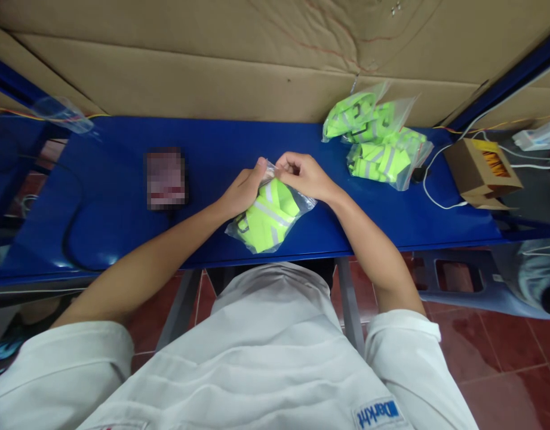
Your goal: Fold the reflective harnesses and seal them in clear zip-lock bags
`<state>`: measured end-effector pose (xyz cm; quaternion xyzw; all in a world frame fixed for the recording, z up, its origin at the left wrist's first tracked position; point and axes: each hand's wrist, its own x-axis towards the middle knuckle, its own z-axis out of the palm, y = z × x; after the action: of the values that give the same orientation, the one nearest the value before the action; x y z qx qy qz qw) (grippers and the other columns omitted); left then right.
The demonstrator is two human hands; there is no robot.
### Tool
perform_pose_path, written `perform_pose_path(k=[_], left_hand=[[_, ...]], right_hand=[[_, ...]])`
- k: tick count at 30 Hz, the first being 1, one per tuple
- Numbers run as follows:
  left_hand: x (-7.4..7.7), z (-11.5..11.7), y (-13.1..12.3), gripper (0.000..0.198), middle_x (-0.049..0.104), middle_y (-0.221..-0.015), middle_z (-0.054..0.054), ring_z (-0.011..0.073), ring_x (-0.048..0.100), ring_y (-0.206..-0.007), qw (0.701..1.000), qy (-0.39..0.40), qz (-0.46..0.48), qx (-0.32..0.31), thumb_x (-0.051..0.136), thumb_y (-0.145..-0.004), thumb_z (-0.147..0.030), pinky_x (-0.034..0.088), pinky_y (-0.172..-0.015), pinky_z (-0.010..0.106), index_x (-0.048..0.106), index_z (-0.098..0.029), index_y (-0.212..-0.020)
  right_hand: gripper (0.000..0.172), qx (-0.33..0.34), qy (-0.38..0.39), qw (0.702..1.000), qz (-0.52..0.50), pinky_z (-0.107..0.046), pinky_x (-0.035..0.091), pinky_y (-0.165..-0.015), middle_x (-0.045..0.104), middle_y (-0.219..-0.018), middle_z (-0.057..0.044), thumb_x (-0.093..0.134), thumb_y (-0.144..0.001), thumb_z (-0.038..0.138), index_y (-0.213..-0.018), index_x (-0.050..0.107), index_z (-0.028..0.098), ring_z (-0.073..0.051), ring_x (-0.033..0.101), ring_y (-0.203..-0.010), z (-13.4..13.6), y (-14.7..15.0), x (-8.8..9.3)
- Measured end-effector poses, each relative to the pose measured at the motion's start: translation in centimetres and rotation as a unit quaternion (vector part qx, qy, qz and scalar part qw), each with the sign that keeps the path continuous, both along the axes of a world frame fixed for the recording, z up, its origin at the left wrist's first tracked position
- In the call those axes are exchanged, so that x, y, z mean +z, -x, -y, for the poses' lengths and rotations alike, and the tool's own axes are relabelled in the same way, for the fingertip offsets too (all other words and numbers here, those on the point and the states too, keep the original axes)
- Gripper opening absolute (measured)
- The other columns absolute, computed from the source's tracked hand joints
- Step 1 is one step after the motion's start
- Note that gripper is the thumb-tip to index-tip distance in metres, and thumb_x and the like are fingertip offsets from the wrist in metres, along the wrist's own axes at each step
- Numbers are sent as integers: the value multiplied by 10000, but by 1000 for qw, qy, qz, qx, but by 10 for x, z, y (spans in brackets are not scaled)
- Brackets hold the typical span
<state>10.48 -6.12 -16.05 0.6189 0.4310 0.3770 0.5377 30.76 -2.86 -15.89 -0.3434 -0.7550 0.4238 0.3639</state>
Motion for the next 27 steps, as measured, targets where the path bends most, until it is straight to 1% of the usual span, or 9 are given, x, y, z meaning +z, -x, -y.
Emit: perform_pose_path(k=[6, 14, 18, 20, 22, 23, 24, 25, 27], left_hand=[[3, 2, -1, 813, 568, -572, 31, 112, 487, -513, 999, 16, -20, -22, 339, -1051, -823, 334, -501, 253, 577, -174, -623], [0, 4, -1, 861, 609, -587, 50, 135, 570, -576, 997, 36, -50, -50, 275, -1039, -854, 402, -573, 259, 569, -176, -598], [0, 4, -1, 879, 629, -604, 52, 148, 607, -596, 995, 50, -53, -64, 275, -1014, -888, 425, -584, 267, 617, -174, -632], [2, 4, 2, 797, 723, -751, 60, 171, 678, -700, 994, 71, -31, -81, 406, -998, -875, 477, -636, 263, 706, -169, -783], [6, 2, 7, 630, 787, -1004, 66, 209, 739, -875, 990, 92, -6, -109, 685, -919, -786, 537, -722, 265, 744, -183, -1091], [8, 0, 10, 644, 785, -1133, 67, 230, 750, -976, 987, 97, -5, -128, 814, -854, -704, 560, -775, 271, 708, -203, -1244], [10, -2, 14, 724, 767, -1232, 65, 248, 746, -1066, 985, 92, -18, -146, 903, -792, -621, 575, -827, 281, 661, -226, -1348], [13, -6, 19, 795, 751, -1289, 61, 264, 736, -1131, 983, 81, -42, -160, 950, -750, -560, 583, -866, 293, 627, -245, -1404], [22, -14, 32, 828, 742, -1321, 59, 289, 720, -1197, 981, 53, -92, -160, 962, -729, -506, 592, -921, 328, 610, -256, -1436]], right_hand=[[356, 4, 40, 999, -3, -234, 376, -624, 581, -733, 13, 781, -934, 506, -886, 663, 174, -115, 483, -689, 1, 1, -2], [266, 15, 35, 999, -11, -223, 366, -605, 591, -706, 22, 778, -890, 392, -835, 663, 159, -94, 480, -646, 1, 5, -3], [247, 7, 50, 999, -10, -218, 352, -579, 589, -672, 29, 780, -874, 364, -799, 644, 173, -94, 488, -622, 1, 6, -2], [267, -17, 58, 998, -28, -216, 360, -582, 598, -681, 25, 779, -888, 399, -812, 656, 174, -96, 496, -628, 1, 7, -2], [319, -48, 60, 995, -67, -218, 406, -615, 627, -731, 13, 799, -884, 450, -813, 654, 175, -99, 525, -661, -1, 8, -1], [354, -65, 60, 992, -90, -221, 432, -635, 640, -762, 6, 817, -873, 482, -813, 649, 177, -102, 541, -679, -2, 9, -1], [392, -83, 61, 989, -110, -226, 456, -650, 646, -785, 2, 834, -861, 520, -819, 645, 180, -106, 556, -690, -4, 8, -1], [430, -99, 63, 985, -124, -231, 470, -651, 643, -794, 1, 842, -854, 567, -834, 645, 185, -110, 564, -691, -5, 8, -2], [501, -136, 66, 979, -133, -238, 470, -618, 623, -797, -1, 798, -875, 680, -885, 657, 199, -119, 562, -674, -10, 4, -3]])
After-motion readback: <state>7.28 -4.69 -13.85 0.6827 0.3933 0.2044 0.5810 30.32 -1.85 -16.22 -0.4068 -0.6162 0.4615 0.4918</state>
